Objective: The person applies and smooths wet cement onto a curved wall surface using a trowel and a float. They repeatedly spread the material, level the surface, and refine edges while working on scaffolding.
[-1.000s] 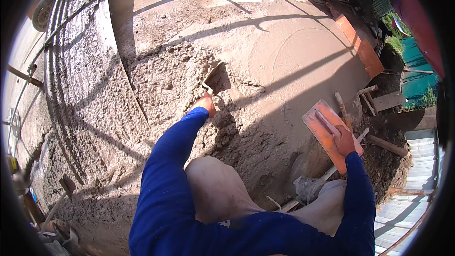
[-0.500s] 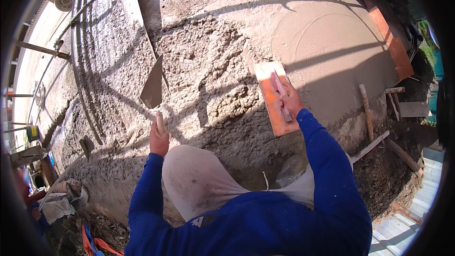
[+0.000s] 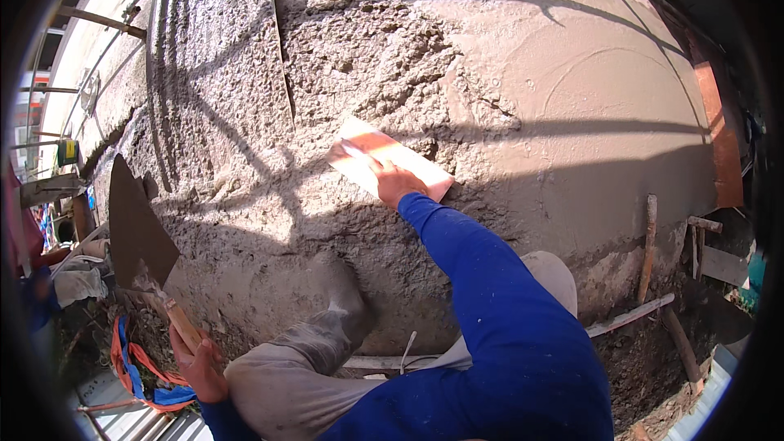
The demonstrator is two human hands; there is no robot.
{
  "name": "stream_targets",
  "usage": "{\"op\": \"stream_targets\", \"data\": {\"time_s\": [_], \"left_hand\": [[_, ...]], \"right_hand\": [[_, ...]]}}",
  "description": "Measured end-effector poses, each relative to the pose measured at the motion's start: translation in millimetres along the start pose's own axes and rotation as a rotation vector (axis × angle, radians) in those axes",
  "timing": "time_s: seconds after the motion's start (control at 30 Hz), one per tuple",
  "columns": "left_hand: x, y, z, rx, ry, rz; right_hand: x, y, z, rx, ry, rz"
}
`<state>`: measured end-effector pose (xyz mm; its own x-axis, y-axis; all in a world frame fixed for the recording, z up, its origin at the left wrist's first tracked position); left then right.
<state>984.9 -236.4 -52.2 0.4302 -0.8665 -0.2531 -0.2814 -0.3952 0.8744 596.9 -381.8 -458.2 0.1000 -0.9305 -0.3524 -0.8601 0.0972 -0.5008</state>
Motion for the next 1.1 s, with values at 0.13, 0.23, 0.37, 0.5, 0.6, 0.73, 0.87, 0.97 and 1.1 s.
{"op": "stream_targets", "data": {"time_s": [0.13,0.23,0.37,0.5,0.6,0.73,0.87,0.97,1.1], "left_hand": [[-20.9,-18.1,-38.6,0.067,0.088,-0.069],[-25.2,-21.3,-40.0,0.033,0.133,-0.104],[-36.5,-35.4,-40.5,-0.013,0.165,-0.152],[-38.3,-41.1,-41.9,0.036,0.146,-0.166],[-33.2,-34.6,-41.8,0.007,0.121,-0.150],[-28.2,-42.8,-46.0,0.016,0.139,-0.129],[-19.6,-37.9,-42.7,0.007,0.101,-0.131],[-17.6,-43.3,-49.0,0.030,0.144,-0.131],[-11.6,-48.9,-54.6,-0.014,0.098,-0.164]], "right_hand": [[-0.4,2.3,-0.6,0.022,-0.007,0.106],[-18.3,19.3,14.5,0.022,0.088,0.196],[31.4,25.7,-51.5,0.129,0.045,0.205],[33.0,42.5,-48.3,0.148,0.017,0.295],[33.0,66.2,-47.3,0.156,-0.050,0.266],[43.2,83.3,-78.9,0.251,0.121,0.203],[24.3,118.2,-50.2,0.272,0.159,0.150],[-8.1,163.1,-68.6,0.100,-0.056,0.184],[-83.4,215.4,-142.2,0.330,0.334,0.156]]}}
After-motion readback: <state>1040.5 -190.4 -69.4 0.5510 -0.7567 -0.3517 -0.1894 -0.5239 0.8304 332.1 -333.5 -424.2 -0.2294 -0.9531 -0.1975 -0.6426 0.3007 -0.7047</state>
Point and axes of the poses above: each hand's wrist, its own x-axis towards the middle knuckle, its own z-axis out of the palm, y = z × x, the point moved 6 cm from there along x, towards the middle knuckle
